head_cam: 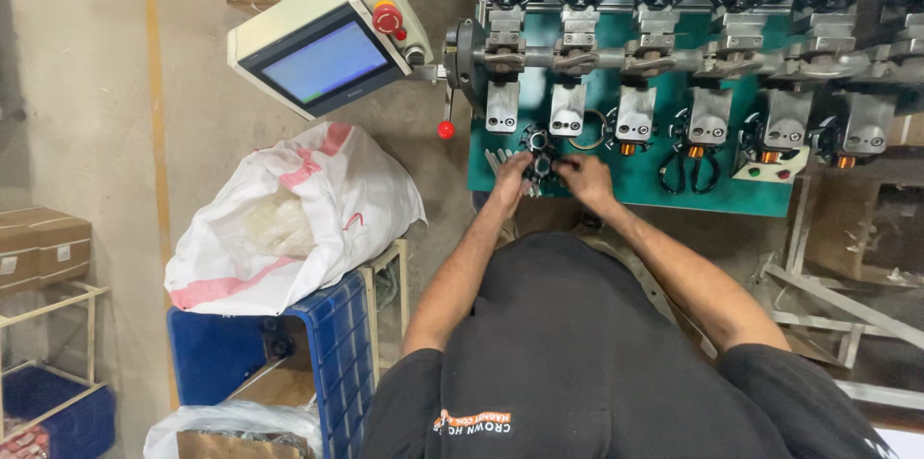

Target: The person handles small motor armature coils at a multi-spindle winding machine, fitting a coil into the machine and operating it, then trimming wire ends with scissors. They carry finished coils to a crate and wrap each in plastic sheet, stacking the wrapped coils inside the crate.

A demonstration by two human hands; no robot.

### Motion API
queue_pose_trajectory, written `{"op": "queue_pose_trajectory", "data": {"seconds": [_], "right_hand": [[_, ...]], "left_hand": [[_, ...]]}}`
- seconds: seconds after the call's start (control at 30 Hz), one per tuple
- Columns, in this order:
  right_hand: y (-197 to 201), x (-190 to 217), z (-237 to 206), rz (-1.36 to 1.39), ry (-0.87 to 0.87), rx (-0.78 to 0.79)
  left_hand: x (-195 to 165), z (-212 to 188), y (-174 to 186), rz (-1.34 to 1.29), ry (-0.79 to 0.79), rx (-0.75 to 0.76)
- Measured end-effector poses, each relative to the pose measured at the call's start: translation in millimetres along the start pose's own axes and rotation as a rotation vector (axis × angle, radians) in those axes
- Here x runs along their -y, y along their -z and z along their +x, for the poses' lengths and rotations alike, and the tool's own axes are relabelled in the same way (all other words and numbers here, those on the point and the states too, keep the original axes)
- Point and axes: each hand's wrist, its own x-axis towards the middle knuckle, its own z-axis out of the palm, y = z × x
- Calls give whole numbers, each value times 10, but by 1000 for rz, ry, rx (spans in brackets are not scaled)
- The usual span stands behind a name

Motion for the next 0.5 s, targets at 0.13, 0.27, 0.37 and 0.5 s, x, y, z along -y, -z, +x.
{"op": "queue_pose_trajectory", "data": {"seconds": [0.13,0.27,0.37,0.5], "right_hand": [[-59,293,194,149,-16,-70],[-85,288,147,281,-3,-76],[-36,47,-51,396,-23,-27],[210,-384,-404,618,-186,-34]], "left_hand": [[-271,89,-46,29,-33,-42],[-339,36,28,69,12,-49],[-229,-6,106,213,-37,-30],[-26,-10,8,222,-6,97]]}}
